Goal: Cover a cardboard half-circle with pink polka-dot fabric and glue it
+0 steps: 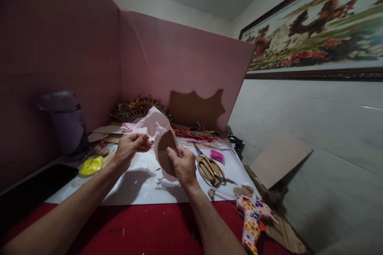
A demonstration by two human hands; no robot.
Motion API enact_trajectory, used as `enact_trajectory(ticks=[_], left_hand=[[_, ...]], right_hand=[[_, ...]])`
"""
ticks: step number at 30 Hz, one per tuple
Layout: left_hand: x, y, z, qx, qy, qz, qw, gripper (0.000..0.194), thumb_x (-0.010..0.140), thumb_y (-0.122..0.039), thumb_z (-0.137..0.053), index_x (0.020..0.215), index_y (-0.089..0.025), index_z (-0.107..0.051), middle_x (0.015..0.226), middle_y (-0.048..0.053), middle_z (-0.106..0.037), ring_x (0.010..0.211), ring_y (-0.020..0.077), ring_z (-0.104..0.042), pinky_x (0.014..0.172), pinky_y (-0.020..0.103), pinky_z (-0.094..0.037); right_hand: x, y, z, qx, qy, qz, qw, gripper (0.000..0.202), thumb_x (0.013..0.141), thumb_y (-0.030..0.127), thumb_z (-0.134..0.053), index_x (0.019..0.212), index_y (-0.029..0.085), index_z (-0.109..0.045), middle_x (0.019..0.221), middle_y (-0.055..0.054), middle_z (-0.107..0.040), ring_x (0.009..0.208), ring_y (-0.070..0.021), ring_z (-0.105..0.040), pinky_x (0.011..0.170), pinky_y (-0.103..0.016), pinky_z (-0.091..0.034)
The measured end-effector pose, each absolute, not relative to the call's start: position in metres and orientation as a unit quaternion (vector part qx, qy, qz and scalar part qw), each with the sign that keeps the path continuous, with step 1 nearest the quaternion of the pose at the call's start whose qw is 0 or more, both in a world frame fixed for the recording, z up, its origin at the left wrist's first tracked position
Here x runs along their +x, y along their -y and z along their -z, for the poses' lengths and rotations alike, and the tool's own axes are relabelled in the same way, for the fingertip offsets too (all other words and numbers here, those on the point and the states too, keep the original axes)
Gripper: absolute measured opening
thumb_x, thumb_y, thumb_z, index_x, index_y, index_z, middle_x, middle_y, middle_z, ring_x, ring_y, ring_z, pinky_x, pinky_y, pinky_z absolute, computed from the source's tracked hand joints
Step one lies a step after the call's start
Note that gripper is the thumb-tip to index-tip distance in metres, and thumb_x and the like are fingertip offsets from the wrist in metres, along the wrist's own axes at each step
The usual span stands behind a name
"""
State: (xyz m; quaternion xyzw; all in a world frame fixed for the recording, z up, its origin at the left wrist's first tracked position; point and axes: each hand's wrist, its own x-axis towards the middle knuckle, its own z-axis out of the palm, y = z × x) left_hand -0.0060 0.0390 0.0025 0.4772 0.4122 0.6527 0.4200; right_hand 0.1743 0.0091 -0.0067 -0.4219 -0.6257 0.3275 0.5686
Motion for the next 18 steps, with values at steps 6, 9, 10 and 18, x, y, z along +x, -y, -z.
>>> enact_trajectory(ticks=[6,9,10,18], left_hand=[[-0.013,-0.047,0.007,0.494,-0.471,-0.641,0.351,0.038,0.06,-0.05,-0.073,0.048,-0.016,-0.059,0.042,0.004,-0.061,0.039,0.0152,-0.054,0.045,0.026,-0.04],[-0.009,-0.047,0.009,0.535,-0.468,-0.623,0.326,0.037,0.059,-0.048,-0.074,0.047,-0.016,-0.063,0.043,0.005,-0.061,0.046,0.0185,-0.057,0.05,0.028,-0.041],[-0.006,-0.046,0.008,0.546,-0.459,-0.624,0.317,0.034,0.06,-0.048,-0.074,0.053,-0.016,-0.067,0.051,0.006,-0.065,0.054,0.0201,-0.06,0.055,0.029,-0.043],[-0.001,-0.039,0.0,0.544,-0.443,-0.677,0.223,0.014,0.064,-0.027,-0.071,0.054,-0.02,-0.064,0.064,0.002,-0.06,0.076,0.0208,-0.054,0.073,0.031,-0.041]], right_hand=[[0.176,-0.011,0.007,-0.42,0.604,-0.348,0.581,0.03,0.074,0.044,-0.064,0.08,0.015,-0.07,0.073,-0.003,-0.067,0.067,-0.0176,-0.056,0.064,-0.028,-0.043],[0.177,-0.011,0.007,-0.414,0.596,-0.361,0.585,0.029,0.073,0.043,-0.066,0.079,0.015,-0.07,0.072,-0.002,-0.066,0.066,-0.0165,-0.055,0.064,-0.027,-0.042],[0.177,-0.011,0.007,-0.409,0.598,-0.365,0.585,0.029,0.073,0.043,-0.066,0.079,0.015,-0.07,0.072,-0.002,-0.065,0.066,-0.0161,-0.055,0.065,-0.027,-0.042],[0.172,-0.008,0.013,-0.408,0.611,-0.402,0.547,0.031,0.07,0.045,-0.068,0.076,0.014,-0.071,0.07,-0.002,-0.066,0.065,-0.0169,-0.056,0.063,-0.027,-0.042]])
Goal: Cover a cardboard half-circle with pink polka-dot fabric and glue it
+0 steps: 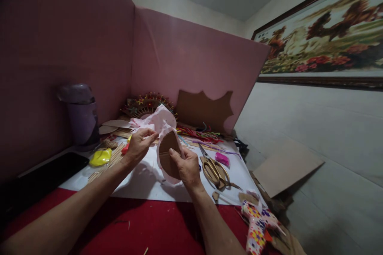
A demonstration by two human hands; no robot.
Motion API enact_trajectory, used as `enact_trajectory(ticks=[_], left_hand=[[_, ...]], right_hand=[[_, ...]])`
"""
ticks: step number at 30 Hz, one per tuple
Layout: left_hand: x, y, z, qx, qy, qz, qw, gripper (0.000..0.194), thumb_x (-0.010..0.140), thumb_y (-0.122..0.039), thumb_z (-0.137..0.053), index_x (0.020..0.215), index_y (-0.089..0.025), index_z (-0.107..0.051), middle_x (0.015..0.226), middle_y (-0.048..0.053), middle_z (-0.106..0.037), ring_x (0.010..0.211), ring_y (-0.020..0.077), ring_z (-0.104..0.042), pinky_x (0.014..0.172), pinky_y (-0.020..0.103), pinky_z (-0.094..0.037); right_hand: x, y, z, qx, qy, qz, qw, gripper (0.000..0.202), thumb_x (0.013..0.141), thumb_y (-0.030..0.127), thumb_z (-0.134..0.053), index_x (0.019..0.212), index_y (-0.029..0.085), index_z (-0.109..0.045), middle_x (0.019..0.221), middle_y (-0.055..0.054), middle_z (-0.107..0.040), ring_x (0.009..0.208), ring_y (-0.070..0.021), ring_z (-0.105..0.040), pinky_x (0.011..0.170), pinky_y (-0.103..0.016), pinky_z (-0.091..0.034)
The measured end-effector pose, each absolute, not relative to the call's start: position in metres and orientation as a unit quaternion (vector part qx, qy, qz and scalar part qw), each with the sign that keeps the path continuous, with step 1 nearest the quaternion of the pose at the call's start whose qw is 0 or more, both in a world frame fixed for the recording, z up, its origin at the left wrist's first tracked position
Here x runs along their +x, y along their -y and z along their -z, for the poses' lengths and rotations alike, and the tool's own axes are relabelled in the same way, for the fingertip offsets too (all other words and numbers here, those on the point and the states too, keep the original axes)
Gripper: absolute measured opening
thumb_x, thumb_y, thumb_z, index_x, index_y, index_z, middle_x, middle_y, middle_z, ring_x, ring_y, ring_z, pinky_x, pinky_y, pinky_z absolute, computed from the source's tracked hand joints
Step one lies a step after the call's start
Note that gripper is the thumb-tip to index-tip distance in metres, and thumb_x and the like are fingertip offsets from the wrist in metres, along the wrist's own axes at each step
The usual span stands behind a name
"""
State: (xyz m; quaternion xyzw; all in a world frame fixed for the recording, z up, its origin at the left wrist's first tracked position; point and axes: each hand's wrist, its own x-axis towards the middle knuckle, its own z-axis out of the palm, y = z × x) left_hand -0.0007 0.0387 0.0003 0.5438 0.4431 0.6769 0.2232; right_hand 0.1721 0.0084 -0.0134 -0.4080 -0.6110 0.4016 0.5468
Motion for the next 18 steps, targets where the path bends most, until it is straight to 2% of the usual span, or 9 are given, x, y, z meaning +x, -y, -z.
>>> enact_trajectory(ticks=[8,13,16,18], left_hand=[[-0.003,-0.048,0.009,0.495,-0.46,-0.692,0.255,0.019,0.064,-0.025,-0.066,0.05,-0.021,-0.054,0.054,-0.001,-0.051,0.062,0.0178,-0.051,0.06,0.03,-0.043],[-0.006,-0.05,0.01,0.458,-0.471,-0.703,0.273,0.021,0.064,-0.025,-0.065,0.05,-0.021,-0.051,0.052,-0.002,-0.048,0.059,0.0162,-0.05,0.056,0.027,-0.039],[-0.011,-0.051,0.006,0.43,-0.471,-0.715,0.287,0.02,0.066,-0.027,-0.064,0.053,-0.02,-0.05,0.053,-0.004,-0.047,0.056,0.0137,-0.046,0.054,0.026,-0.036],[-0.012,-0.05,0.004,0.419,-0.461,-0.715,0.318,0.023,0.069,-0.031,-0.064,0.055,-0.019,-0.05,0.051,-0.004,-0.047,0.052,0.0119,-0.044,0.052,0.025,-0.035]], right_hand=[[0.171,-0.005,0.01,-0.406,0.595,-0.421,0.552,0.029,0.067,0.043,-0.071,0.075,0.016,-0.072,0.073,-0.002,-0.068,0.066,-0.0171,-0.057,0.064,-0.027,-0.042],[0.172,-0.005,0.012,-0.405,0.616,-0.418,0.532,0.032,0.07,0.046,-0.068,0.078,0.016,-0.071,0.072,-0.002,-0.067,0.064,-0.0169,-0.056,0.062,-0.027,-0.042],[0.175,-0.005,0.015,-0.429,0.659,-0.314,0.532,0.031,0.076,0.047,-0.062,0.078,0.016,-0.069,0.07,-0.002,-0.065,0.064,-0.0168,-0.054,0.062,-0.027,-0.04],[0.178,-0.006,0.017,-0.435,0.703,-0.172,0.536,0.029,0.081,0.044,-0.058,0.08,0.017,-0.068,0.071,-0.003,-0.064,0.066,-0.0176,-0.054,0.064,-0.028,-0.04]])
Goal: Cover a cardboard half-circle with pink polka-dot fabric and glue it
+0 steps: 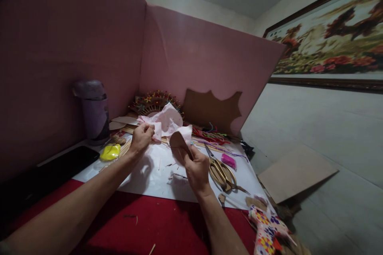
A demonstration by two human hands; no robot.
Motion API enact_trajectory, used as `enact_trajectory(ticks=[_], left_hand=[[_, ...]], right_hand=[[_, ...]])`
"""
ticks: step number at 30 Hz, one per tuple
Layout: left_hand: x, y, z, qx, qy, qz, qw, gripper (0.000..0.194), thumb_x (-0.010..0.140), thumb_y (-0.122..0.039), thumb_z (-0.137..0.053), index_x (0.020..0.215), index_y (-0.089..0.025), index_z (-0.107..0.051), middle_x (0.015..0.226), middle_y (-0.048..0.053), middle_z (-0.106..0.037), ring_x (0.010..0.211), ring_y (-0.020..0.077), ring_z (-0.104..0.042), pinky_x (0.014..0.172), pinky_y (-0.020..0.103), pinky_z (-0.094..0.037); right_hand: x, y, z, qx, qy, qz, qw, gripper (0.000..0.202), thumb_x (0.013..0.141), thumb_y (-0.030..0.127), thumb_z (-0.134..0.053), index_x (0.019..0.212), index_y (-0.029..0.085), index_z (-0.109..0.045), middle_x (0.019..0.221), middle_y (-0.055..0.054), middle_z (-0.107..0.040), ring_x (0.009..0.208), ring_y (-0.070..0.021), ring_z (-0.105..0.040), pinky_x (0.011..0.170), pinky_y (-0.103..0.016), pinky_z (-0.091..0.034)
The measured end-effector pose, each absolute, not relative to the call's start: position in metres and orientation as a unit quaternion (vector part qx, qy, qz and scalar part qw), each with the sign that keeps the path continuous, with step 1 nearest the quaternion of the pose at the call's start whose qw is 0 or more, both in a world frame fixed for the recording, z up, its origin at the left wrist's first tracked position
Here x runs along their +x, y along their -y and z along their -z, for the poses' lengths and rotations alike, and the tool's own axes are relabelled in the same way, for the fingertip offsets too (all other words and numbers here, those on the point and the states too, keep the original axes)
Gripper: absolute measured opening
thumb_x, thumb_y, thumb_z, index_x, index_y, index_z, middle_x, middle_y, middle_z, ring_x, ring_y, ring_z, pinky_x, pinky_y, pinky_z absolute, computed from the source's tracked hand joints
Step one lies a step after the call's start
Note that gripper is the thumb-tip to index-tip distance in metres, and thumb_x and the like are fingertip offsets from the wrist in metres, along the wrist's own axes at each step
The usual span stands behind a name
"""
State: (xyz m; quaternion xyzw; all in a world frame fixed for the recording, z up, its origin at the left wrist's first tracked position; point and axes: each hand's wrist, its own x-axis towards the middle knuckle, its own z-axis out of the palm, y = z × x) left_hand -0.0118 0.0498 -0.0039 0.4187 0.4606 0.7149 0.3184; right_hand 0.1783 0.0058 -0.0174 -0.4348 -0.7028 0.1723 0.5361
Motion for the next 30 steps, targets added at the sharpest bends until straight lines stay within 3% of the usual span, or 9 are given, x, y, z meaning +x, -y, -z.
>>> enact_trajectory(ticks=[5,9,13,16,19,25,30], left_hand=[[-0.004,-0.039,0.001,0.433,-0.399,-0.66,0.467,0.036,0.069,-0.05,-0.065,0.064,-0.015,-0.057,0.052,0.0,-0.057,0.046,0.0107,-0.049,0.047,0.023,-0.034],[0.002,-0.03,-0.002,0.447,-0.341,-0.589,0.58,0.047,0.066,-0.06,-0.064,0.07,-0.013,-0.063,0.062,0.005,-0.064,0.054,0.0142,-0.058,0.051,0.024,-0.041],[0.004,-0.024,-0.005,0.447,-0.28,-0.53,0.664,0.047,0.071,-0.059,-0.06,0.077,-0.014,-0.066,0.071,0.008,-0.068,0.063,0.0182,-0.061,0.058,0.029,-0.047],[0.004,-0.019,-0.009,0.439,-0.233,-0.525,0.691,0.023,0.07,-0.035,-0.068,0.082,-0.015,-0.068,0.078,0.005,-0.069,0.068,0.0151,-0.061,0.063,0.024,-0.046],[0.002,-0.015,-0.014,0.442,-0.225,-0.519,0.696,0.02,0.065,-0.019,-0.068,0.084,-0.015,-0.069,0.079,0.005,-0.069,0.065,0.0136,-0.06,0.058,0.023,-0.044],[0.0,-0.015,-0.017,0.453,-0.217,-0.532,0.682,0.02,0.071,-0.029,-0.062,0.084,-0.015,-0.067,0.076,0.004,-0.067,0.063,0.0145,-0.06,0.06,0.026,-0.046],[0.001,-0.015,-0.017,0.477,-0.212,-0.574,0.63,0.01,0.066,-0.021,-0.069,0.074,-0.017,-0.065,0.075,0.001,-0.063,0.067,0.0128,-0.057,0.063,0.025,-0.044]], right_hand=[[0.188,-0.005,0.013,-0.324,0.745,0.221,0.54,0.015,0.085,0.025,-0.055,0.076,0.021,-0.067,0.068,-0.004,-0.065,0.076,-0.0206,-0.056,0.079,-0.036,-0.039],[0.193,0.0,0.003,-0.268,0.721,0.342,0.539,0.019,0.081,0.011,-0.055,0.076,0.024,-0.068,0.079,-0.002,-0.071,0.101,-0.0216,-0.057,0.092,-0.042,-0.033],[0.192,0.006,-0.001,-0.245,0.743,0.406,0.472,0.022,0.082,0.01,-0.057,0.071,0.027,-0.068,0.09,0.001,-0.073,0.11,-0.0198,-0.053,0.095,-0.041,-0.032],[0.19,0.006,0.0,-0.258,0.741,0.426,0.45,0.018,0.081,0.016,-0.064,0.09,0.032,-0.07,0.112,0.003,-0.069,0.11,-0.0207,-0.05,0.093,-0.041,-0.033],[0.191,0.003,0.001,-0.282,0.707,0.424,0.49,0.025,0.081,0.015,-0.064,0.095,0.034,-0.07,0.111,0.002,-0.069,0.107,-0.0221,-0.052,0.092,-0.043,-0.033],[0.198,-0.001,0.0,-0.299,0.671,0.395,0.552,0.027,0.083,0.011,-0.058,0.093,0.033,-0.072,0.103,-0.001,-0.072,0.102,-0.024,-0.053,0.089,-0.046,-0.034],[0.201,-0.003,0.002,-0.313,0.646,0.403,0.568,0.027,0.085,0.013,-0.055,0.093,0.033,-0.072,0.101,-0.001,-0.072,0.102,-0.0247,-0.052,0.09,-0.048,-0.032]])
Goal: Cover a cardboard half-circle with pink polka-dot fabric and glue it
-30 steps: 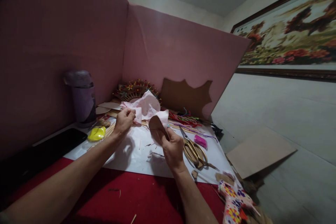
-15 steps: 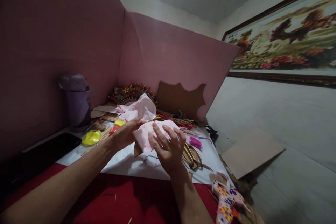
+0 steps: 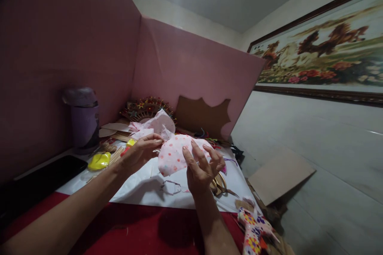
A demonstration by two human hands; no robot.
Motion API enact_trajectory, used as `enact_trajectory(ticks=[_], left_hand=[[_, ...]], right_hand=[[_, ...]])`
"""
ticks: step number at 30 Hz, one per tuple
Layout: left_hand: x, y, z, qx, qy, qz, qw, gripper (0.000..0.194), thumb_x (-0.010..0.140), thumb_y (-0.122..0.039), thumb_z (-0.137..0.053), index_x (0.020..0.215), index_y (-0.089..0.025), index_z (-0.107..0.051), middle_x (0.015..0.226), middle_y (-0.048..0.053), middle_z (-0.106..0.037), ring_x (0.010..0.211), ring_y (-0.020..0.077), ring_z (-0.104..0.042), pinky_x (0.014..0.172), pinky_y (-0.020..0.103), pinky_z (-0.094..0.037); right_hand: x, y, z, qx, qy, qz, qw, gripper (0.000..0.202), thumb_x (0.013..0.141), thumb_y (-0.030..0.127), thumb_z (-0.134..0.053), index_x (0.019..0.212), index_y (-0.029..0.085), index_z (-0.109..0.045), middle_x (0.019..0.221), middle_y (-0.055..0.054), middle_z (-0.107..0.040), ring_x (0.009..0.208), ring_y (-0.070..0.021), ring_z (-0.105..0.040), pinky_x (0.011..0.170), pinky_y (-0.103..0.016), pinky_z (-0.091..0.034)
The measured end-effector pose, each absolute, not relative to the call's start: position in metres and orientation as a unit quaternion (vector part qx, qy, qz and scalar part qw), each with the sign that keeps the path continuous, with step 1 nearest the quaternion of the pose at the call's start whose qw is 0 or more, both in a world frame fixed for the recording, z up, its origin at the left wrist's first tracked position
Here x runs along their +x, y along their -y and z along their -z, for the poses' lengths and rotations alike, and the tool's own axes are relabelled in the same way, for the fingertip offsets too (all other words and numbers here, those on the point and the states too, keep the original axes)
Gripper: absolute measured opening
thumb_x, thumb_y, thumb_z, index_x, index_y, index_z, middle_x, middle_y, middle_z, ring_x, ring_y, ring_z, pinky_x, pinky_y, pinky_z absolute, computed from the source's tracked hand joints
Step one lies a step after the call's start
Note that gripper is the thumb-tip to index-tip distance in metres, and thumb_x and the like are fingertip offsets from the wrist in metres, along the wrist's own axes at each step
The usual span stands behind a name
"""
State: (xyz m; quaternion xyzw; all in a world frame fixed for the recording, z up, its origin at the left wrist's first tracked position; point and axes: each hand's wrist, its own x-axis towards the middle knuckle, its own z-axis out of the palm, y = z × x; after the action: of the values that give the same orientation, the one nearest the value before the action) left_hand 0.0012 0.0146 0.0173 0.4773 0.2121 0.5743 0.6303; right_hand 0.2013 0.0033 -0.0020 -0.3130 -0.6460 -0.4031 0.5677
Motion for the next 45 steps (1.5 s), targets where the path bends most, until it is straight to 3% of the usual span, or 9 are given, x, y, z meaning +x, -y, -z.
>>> enact_trajectory(ticks=[15,24,31,33,36,40,45], left_hand=[[0.004,-0.013,-0.016,0.539,-0.232,-0.601,0.542,0.011,0.057,-0.016,-0.078,0.066,-0.014,-0.071,0.069,0.001,-0.062,0.069,0.0118,-0.05,0.065,0.023,-0.035],[0.0,-0.026,-0.01,0.502,-0.223,-0.625,0.555,0.026,0.062,-0.036,-0.078,0.065,-0.014,-0.066,0.065,0.0,-0.058,0.063,0.0105,-0.049,0.066,0.024,-0.037],[0.002,-0.016,-0.015,0.526,-0.214,-0.615,0.547,0.023,0.058,-0.025,-0.081,0.075,-0.015,-0.069,0.078,0.001,-0.063,0.073,0.0126,-0.053,0.07,0.025,-0.038],[0.005,-0.014,-0.015,0.538,-0.216,-0.607,0.544,0.021,0.057,-0.024,-0.081,0.069,-0.013,-0.067,0.074,0.001,-0.061,0.07,0.0122,-0.052,0.068,0.024,-0.037],[0.006,-0.018,-0.014,0.533,-0.224,-0.616,0.535,0.026,0.058,-0.031,-0.081,0.059,-0.013,-0.062,0.064,-0.001,-0.056,0.064,0.011,-0.048,0.065,0.024,-0.036],[-0.001,-0.03,-0.01,0.49,-0.261,-0.654,0.513,0.037,0.053,-0.045,-0.081,0.062,-0.014,-0.062,0.064,-0.001,-0.057,0.061,0.0109,-0.048,0.065,0.025,-0.037],[-0.007,-0.043,-0.002,0.459,-0.323,-0.673,0.482,0.044,0.046,-0.05,-0.081,0.056,-0.014,-0.059,0.055,-0.003,-0.053,0.051,0.0091,-0.044,0.056,0.024,-0.035]], right_hand=[[0.2,-0.003,0.004,-0.311,0.653,0.397,0.565,0.029,0.083,0.01,-0.057,0.096,0.032,-0.071,0.102,0.0,-0.072,0.105,-0.0241,-0.051,0.091,-0.048,-0.031],[0.198,-0.002,0.002,-0.314,0.644,0.395,0.575,0.031,0.082,0.007,-0.055,0.095,0.031,-0.071,0.099,0.0,-0.072,0.104,-0.0243,-0.052,0.09,-0.047,-0.031],[0.198,-0.004,0.003,-0.312,0.64,0.393,0.582,0.03,0.082,0.009,-0.056,0.094,0.033,-0.071,0.099,0.001,-0.072,0.103,-0.0241,-0.053,0.09,-0.047,-0.032],[0.198,-0.003,0.003,-0.31,0.642,0.388,0.584,0.029,0.082,0.01,-0.056,0.094,0.032,-0.071,0.098,0.001,-0.072,0.103,-0.0242,-0.052,0.09,-0.047,-0.031],[0.197,-0.003,0.002,-0.306,0.643,0.386,0.587,0.028,0.082,0.01,-0.057,0.093,0.031,-0.071,0.098,0.001,-0.072,0.103,-0.024,-0.052,0.091,-0.047,-0.032],[0.197,-0.003,0.002,-0.306,0.638,0.383,0.593,0.028,0.082,0.009,-0.057,0.092,0.031,-0.071,0.098,0.001,-0.072,0.102,-0.0236,-0.053,0.09,-0.047,-0.032],[0.197,-0.004,0.002,-0.302,0.635,0.387,0.596,0.028,0.082,0.01,-0.056,0.092,0.032,-0.071,0.097,0.002,-0.072,0.102,-0.0235,-0.053,0.09,-0.046,-0.032]])
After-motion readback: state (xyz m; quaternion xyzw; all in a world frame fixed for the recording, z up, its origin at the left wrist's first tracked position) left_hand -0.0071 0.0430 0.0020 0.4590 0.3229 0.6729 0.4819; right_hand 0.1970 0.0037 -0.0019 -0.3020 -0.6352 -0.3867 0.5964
